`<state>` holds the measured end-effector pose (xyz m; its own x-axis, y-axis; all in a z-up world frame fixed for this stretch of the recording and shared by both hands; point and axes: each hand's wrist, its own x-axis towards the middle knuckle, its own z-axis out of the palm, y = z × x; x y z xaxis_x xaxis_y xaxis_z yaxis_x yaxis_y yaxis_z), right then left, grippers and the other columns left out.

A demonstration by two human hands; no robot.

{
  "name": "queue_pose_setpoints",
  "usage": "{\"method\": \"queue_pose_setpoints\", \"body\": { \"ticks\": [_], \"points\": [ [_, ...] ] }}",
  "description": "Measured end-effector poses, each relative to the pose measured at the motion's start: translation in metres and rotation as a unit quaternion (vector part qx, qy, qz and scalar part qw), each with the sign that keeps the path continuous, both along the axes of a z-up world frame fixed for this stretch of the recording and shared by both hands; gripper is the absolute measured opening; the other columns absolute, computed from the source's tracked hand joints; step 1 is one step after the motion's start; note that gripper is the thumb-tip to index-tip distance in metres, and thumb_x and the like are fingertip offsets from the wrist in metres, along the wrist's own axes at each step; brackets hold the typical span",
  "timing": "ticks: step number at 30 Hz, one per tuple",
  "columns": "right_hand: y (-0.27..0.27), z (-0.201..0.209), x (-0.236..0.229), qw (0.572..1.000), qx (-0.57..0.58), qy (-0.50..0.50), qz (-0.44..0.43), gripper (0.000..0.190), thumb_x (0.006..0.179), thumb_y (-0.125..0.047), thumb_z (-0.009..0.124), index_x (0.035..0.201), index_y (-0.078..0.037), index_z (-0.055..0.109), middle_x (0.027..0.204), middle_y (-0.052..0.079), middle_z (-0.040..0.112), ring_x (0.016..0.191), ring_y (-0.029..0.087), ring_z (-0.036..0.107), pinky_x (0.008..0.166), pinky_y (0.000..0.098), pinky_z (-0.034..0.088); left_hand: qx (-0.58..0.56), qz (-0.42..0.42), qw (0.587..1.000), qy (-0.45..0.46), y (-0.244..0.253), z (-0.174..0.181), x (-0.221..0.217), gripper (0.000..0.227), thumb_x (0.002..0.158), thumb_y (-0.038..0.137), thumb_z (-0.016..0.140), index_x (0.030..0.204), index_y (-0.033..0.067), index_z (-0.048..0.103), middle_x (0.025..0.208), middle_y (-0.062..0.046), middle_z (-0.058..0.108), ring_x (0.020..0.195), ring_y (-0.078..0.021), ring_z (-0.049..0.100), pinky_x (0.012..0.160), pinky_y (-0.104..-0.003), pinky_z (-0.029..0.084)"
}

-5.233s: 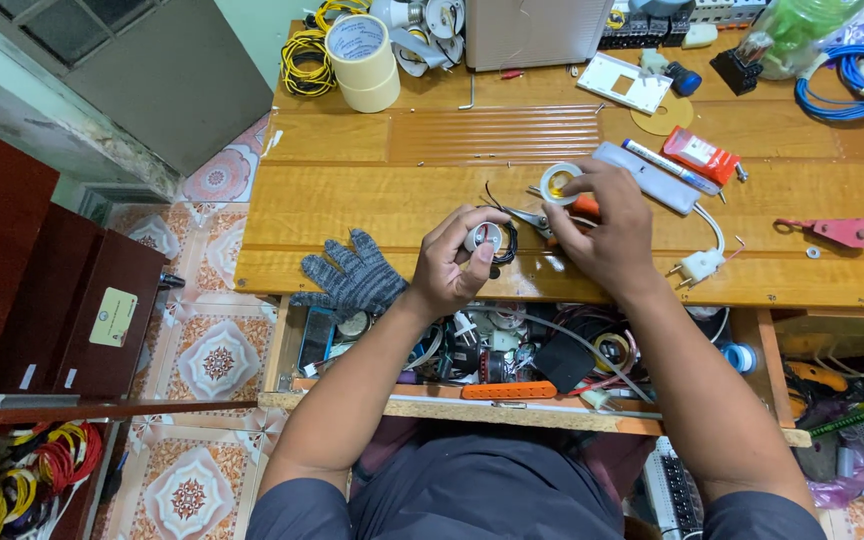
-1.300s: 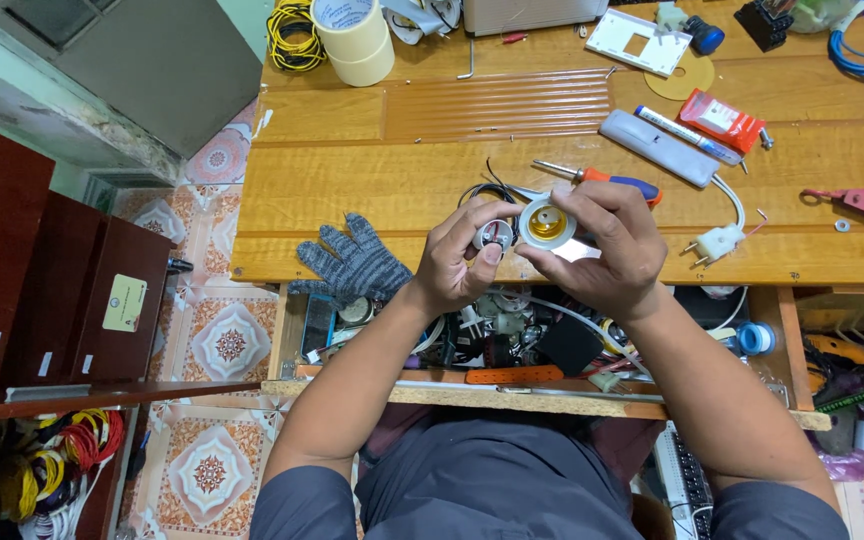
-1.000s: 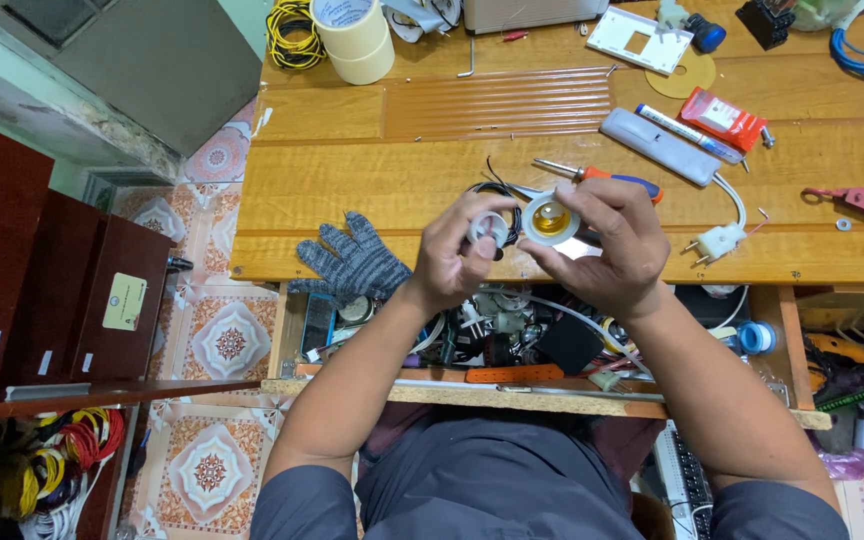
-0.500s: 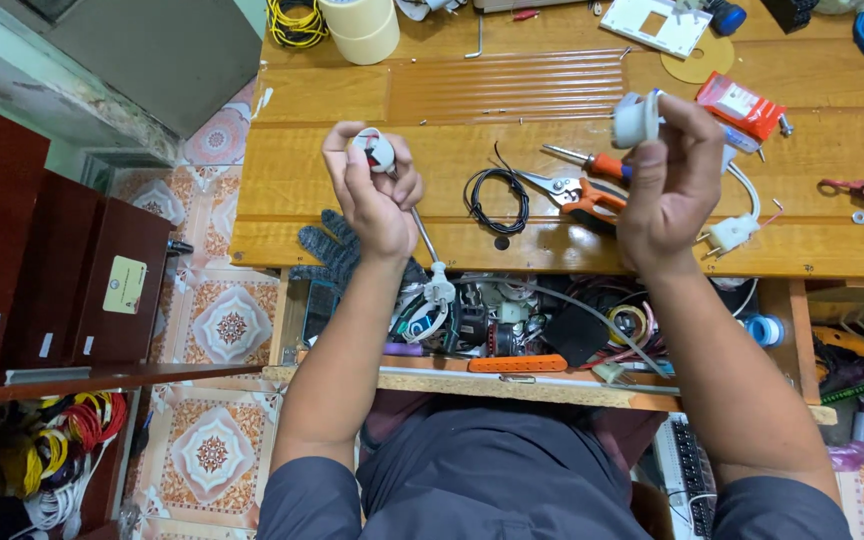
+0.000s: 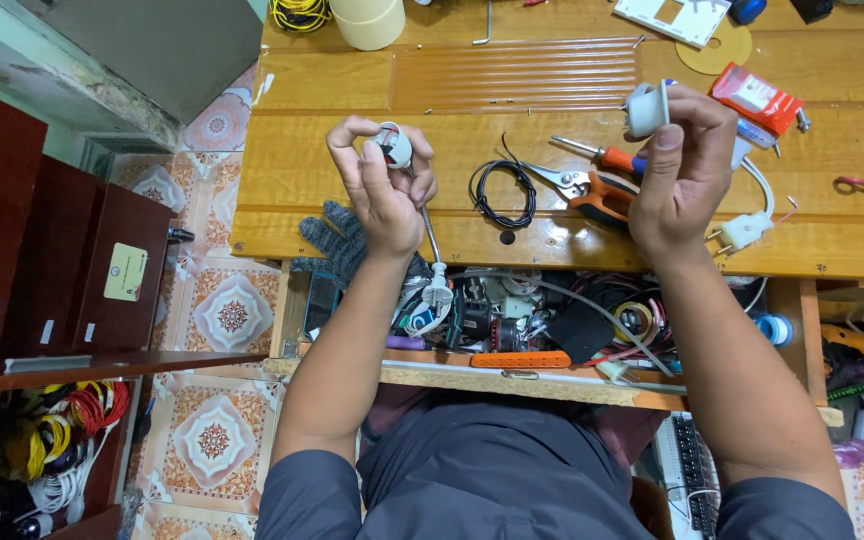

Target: Assemble a light socket by connecting wires and fitting the plastic housing components together

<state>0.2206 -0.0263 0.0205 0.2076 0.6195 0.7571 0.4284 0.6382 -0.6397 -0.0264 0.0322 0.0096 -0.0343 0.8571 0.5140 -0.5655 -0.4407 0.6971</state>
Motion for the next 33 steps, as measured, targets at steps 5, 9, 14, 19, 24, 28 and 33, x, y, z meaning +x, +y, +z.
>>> {"method": "queue_pose_setpoints", "body": {
  "ticks": [5,9,14,19,24,28,33],
  "points": [
    [0.001,0.0,0.001,1.0,-0.006,-0.023,0.014,0.024,0.12,-0.018,0.042,0.126,0.005,0.048,0.126,0.024,0.05,0.1,0.03,0.056,0.087,0.0382,0.051,0.0,0.01,1.0,0.004,-0.002,0.004,0.0,0.011,0.111,0.03,0.037,0.114,0.02,0.041,0.086,-0.016,0.055,0.048,-0.0126,0.03,0.044,-0.023,0.025],
    [0.002,-0.004,0.006,0.994,-0.052,-0.091,-0.017,0.022,0.121,-0.017,0.044,0.124,0.003,0.053,0.123,0.023,0.057,0.108,0.032,0.06,0.09,0.041,0.05,0.011,0.021,1.0,0.002,0.003,-0.002,-0.002,0.018,0.113,0.03,0.037,0.117,0.0158,0.046,0.088,-0.014,0.055,0.049,-0.0118,0.031,0.045,-0.023,0.028],
    [0.011,-0.022,0.021,0.98,-0.096,-0.167,-0.057,0.019,0.121,-0.015,0.051,0.121,0.003,0.059,0.117,0.023,0.065,0.107,0.043,0.064,0.088,0.0495,0.05,0.016,0.059,0.998,0.014,0.011,-0.01,-0.002,0.023,0.113,0.03,0.032,0.119,0.0126,0.045,0.086,-0.013,0.055,0.048,-0.0091,0.033,0.042,-0.021,0.029],
    [0.016,-0.031,0.029,0.975,-0.108,-0.181,-0.066,0.02,0.123,-0.016,0.051,0.12,0.002,0.061,0.108,0.024,0.068,0.1,0.052,0.063,0.082,0.0552,0.052,0.036,0.095,0.994,0.035,0.015,-0.014,-0.002,0.025,0.115,0.029,0.028,0.12,0.0098,0.043,0.085,-0.013,0.055,0.047,-0.0069,0.035,0.039,-0.019,0.031],
    [0.018,-0.04,0.038,0.972,-0.118,-0.188,-0.079,0.018,0.124,-0.013,0.051,0.121,0.002,0.062,0.098,0.025,0.066,0.093,0.053,0.06,0.079,0.0562,0.052,0.041,0.11,0.99,0.074,0.014,-0.016,-0.001,0.025,0.114,0.028,0.03,0.116,0.0097,0.046,0.086,-0.011,0.057,0.048,-0.0052,0.038,0.04,-0.018,0.033],
    [0.019,-0.037,0.042,0.967,-0.154,-0.186,-0.077,0.021,0.124,-0.013,0.048,0.12,0.002,0.061,0.096,0.026,0.066,0.097,0.055,0.059,0.085,0.0605,0.05,0.052,0.106,0.99,0.073,0.011,-0.012,-0.001,0.024,0.114,0.029,0.031,0.113,0.01,0.046,0.086,-0.011,0.055,0.049,-0.0055,0.037,0.041,-0.017,0.032],
    [0.023,-0.05,0.057,0.947,-0.199,-0.224,-0.116,0.021,0.122,-0.018,0.047,0.115,-0.003,0.06,0.099,0.013,0.064,0.091,0.036,0.057,0.077,0.0494,0.04,0.046,0.074,0.991,0.098,0.005,-0.005,-0.005,0.018,0.114,0.028,0.034,0.112,0.0156,0.047,0.097,-0.01,0.056,0.056,-0.009,0.035,0.051,-0.021,0.031]
  ]
}}
